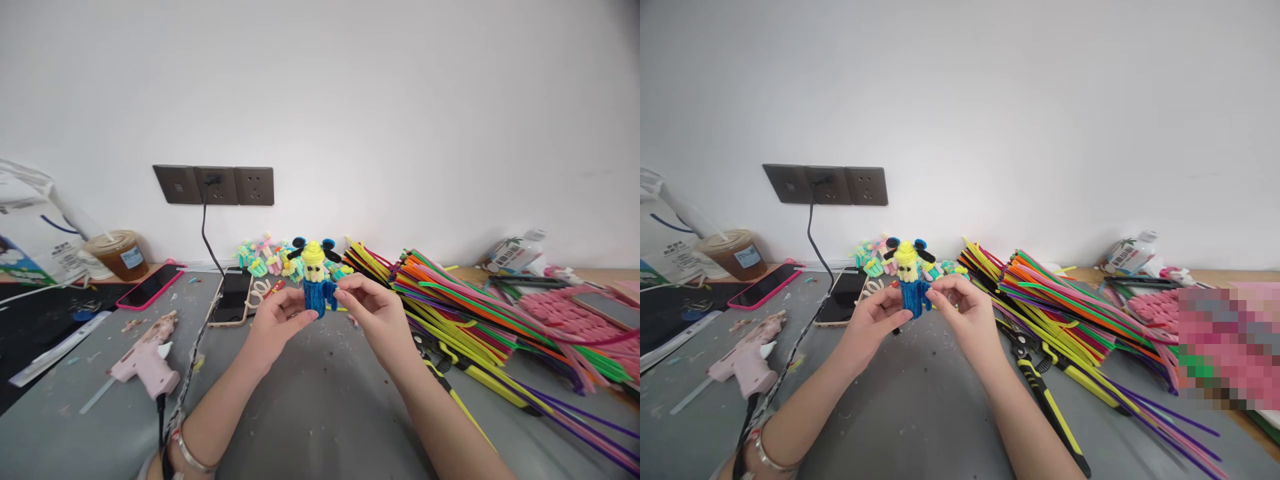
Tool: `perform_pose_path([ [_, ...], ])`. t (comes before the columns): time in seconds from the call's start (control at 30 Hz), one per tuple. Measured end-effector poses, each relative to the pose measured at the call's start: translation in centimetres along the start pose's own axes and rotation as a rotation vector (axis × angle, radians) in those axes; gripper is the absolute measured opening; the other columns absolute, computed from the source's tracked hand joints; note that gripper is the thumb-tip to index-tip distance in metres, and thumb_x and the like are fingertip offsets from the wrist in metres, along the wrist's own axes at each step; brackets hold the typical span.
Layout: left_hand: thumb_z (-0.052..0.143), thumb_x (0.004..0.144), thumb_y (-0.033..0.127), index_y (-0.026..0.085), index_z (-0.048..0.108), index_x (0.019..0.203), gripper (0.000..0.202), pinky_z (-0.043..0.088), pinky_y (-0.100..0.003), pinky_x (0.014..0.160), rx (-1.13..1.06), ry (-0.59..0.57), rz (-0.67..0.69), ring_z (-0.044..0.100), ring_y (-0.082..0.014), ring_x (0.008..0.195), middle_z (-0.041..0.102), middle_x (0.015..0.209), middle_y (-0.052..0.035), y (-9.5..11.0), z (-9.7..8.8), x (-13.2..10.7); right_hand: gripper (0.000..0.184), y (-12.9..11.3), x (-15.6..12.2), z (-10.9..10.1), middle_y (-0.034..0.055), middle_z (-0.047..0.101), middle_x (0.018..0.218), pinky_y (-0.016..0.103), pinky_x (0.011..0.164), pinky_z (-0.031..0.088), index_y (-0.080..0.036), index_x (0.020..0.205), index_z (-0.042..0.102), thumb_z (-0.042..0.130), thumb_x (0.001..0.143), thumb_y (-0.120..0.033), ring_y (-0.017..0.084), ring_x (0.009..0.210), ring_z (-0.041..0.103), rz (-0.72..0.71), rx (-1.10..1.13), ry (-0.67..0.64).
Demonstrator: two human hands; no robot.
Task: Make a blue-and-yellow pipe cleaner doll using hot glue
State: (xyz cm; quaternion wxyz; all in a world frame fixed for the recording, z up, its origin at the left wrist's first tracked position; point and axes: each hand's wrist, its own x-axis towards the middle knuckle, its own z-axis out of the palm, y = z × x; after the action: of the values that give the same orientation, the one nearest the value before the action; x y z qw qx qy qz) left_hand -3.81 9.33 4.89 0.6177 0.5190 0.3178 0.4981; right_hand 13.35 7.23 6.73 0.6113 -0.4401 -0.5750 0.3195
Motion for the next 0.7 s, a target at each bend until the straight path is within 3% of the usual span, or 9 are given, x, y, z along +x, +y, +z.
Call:
perform_pose_path([
  [0.23,0.086,0.063,0.027,0.019,0.063,0.071,0.025,0.051,-0.027,0.072,0.035,0.019,0.034,0.063,-0.0173,0.077,0.065,0.075,0.0001,0.23,0.19,0.11,0.009,0.14,-0.13,0.04,0.0032,0.064,0.077,0.032,0.066,0.042,-0.022,0.080,0.068,0.069,0.083,-0.030,0.019,0.072,0.053,-0.171,-0.162,0.014],
  [0.5,0.084,0.066,0.029,0.019,0.060,0.071,0.027,0.051,-0.026,0.070,0.089,0.005,0.081,0.060,-0.0157,0.074,0.060,0.074,0.0008,0.14,0.22,0.05,0.031,-0.41,-0.33,0.39,0.0029,0.061,0.075,0.026,0.057,0.042,-0.020,0.080,0.065,0.066,0.083,-0.051,0.017,0.068,0.054,0.136,0.036,-0.031],
  [0.7,0.083,0.066,0.026,0.018,0.058,0.073,0.027,0.052,-0.024,0.067,0.069,-0.007,0.104,0.060,-0.0138,0.073,0.059,0.073,0.0022,-0.02,0.12,0.11,0.031,0.07,-0.20,0.64,0.0001,0.057,0.076,0.025,0.064,0.045,-0.022,0.082,0.061,0.079,0.073,-0.045,0.015,0.071,0.053,0.175,0.239,-0.028],
])
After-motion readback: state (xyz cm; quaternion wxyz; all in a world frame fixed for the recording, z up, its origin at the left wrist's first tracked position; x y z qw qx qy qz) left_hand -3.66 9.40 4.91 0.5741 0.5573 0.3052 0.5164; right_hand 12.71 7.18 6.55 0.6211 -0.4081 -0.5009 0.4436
